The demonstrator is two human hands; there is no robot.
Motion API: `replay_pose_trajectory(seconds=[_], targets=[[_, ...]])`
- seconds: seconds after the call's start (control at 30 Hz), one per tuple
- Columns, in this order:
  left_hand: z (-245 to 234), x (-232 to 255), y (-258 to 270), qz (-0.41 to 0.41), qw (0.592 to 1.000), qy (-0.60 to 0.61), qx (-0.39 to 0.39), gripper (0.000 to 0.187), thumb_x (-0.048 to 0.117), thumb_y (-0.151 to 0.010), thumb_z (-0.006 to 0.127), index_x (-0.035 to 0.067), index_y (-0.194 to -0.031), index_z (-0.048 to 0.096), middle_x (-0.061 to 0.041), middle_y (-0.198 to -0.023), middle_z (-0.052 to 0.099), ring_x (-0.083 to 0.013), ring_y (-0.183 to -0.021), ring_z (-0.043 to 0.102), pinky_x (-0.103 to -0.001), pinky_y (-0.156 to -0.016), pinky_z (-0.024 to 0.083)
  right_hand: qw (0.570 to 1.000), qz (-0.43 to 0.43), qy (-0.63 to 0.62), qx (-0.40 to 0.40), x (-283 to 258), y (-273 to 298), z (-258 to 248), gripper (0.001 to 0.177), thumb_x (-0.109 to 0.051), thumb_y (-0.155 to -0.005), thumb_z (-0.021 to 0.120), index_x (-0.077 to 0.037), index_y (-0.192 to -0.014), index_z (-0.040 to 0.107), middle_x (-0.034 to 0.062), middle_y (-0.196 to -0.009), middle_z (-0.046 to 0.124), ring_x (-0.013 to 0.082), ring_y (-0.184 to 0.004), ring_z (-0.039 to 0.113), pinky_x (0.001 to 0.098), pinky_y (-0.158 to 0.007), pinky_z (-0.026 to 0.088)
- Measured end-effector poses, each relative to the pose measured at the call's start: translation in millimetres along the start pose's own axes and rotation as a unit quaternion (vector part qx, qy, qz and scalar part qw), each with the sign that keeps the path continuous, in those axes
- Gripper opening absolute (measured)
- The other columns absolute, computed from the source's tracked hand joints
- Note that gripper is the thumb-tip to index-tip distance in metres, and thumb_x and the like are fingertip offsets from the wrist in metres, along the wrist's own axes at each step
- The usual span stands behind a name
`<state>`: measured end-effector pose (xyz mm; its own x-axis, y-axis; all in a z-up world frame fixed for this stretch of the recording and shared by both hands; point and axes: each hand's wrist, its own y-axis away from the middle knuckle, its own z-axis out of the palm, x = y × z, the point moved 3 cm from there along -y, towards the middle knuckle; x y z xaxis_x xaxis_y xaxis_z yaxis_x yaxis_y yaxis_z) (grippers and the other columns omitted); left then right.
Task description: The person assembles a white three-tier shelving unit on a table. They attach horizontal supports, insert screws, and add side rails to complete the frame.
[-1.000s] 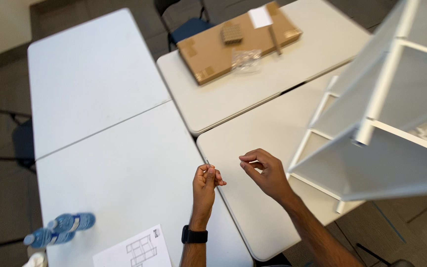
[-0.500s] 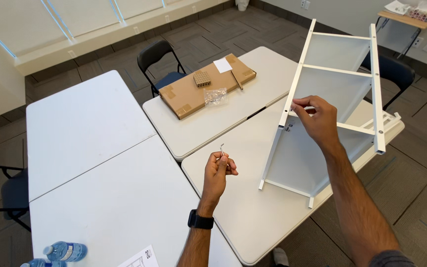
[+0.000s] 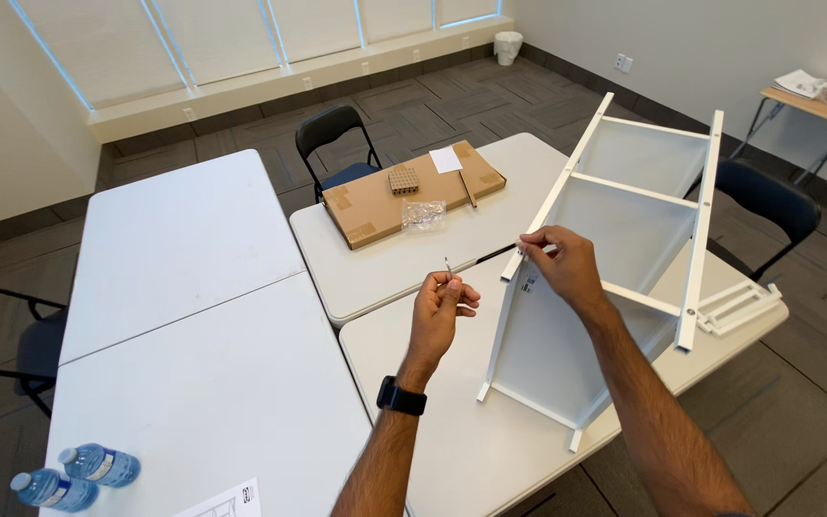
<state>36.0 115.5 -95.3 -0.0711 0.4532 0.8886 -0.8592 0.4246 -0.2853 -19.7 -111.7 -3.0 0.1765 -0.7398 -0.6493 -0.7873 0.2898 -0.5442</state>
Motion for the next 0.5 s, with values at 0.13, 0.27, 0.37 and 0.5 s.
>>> replay_pose_trajectory(seconds=[0.13, 0.27, 0.37, 0.5], targets=[[26, 9, -6, 0.008, 0.999, -0.035, 0.0, 0.018, 0.023, -0.119, 0.053, 0.005, -0.121, 0.056, -0.016, -0.104, 0.081, -0.0181, -0.092, 0.079, -0.028, -0.077, 0.067, 0.999, 0.002, 0.016, -0.041, -2, -3, -2, 0.013, -0.006, -0.1, 0.083, -0.003, -0.113, 0.082, 0.0196, -0.103, 0.08, 0.032, -0.1, 0.08, 0.04, -0.081, 0.067], [38, 9, -10, 0.014, 0.998, -0.066, 0.015, 0.018, 0.023, -0.118, 0.055, 0.005, -0.121, 0.059, -0.016, -0.11, 0.082, -0.0175, -0.099, 0.078, -0.027, -0.079, 0.067, 0.996, -0.018, 0.07, -0.048, -7, 2, -1, 0.01, -0.005, -0.1, 0.083, -0.004, -0.109, 0.081, 0.0166, -0.101, 0.08, 0.0308, -0.102, 0.08, 0.0384, -0.08, 0.068], [42, 7, -13, 0.014, 0.996, -0.083, 0.02, 0.018, 0.023, -0.118, 0.057, 0.005, -0.121, 0.061, -0.015, -0.112, 0.082, -0.0164, -0.1, 0.077, -0.027, -0.079, 0.067, 0.994, -0.033, 0.088, -0.05, -3, 5, 0, 0.01, -0.007, -0.101, 0.082, -0.007, -0.111, 0.082, 0.0147, -0.105, 0.08, 0.0294, -0.104, 0.079, 0.037, -0.083, 0.068], [47, 11, -16, 0.023, 0.992, -0.118, 0.032, 0.017, 0.023, -0.117, 0.059, 0.007, -0.119, 0.064, -0.012, -0.111, 0.081, -0.014, -0.103, 0.073, -0.026, -0.081, 0.065, 0.993, -0.053, 0.076, -0.068, -11, 7, -5, 0.011, -0.006, -0.103, 0.079, -0.004, -0.114, 0.081, 0.0183, -0.111, 0.079, 0.0329, -0.11, 0.077, 0.0426, -0.093, 0.066]])
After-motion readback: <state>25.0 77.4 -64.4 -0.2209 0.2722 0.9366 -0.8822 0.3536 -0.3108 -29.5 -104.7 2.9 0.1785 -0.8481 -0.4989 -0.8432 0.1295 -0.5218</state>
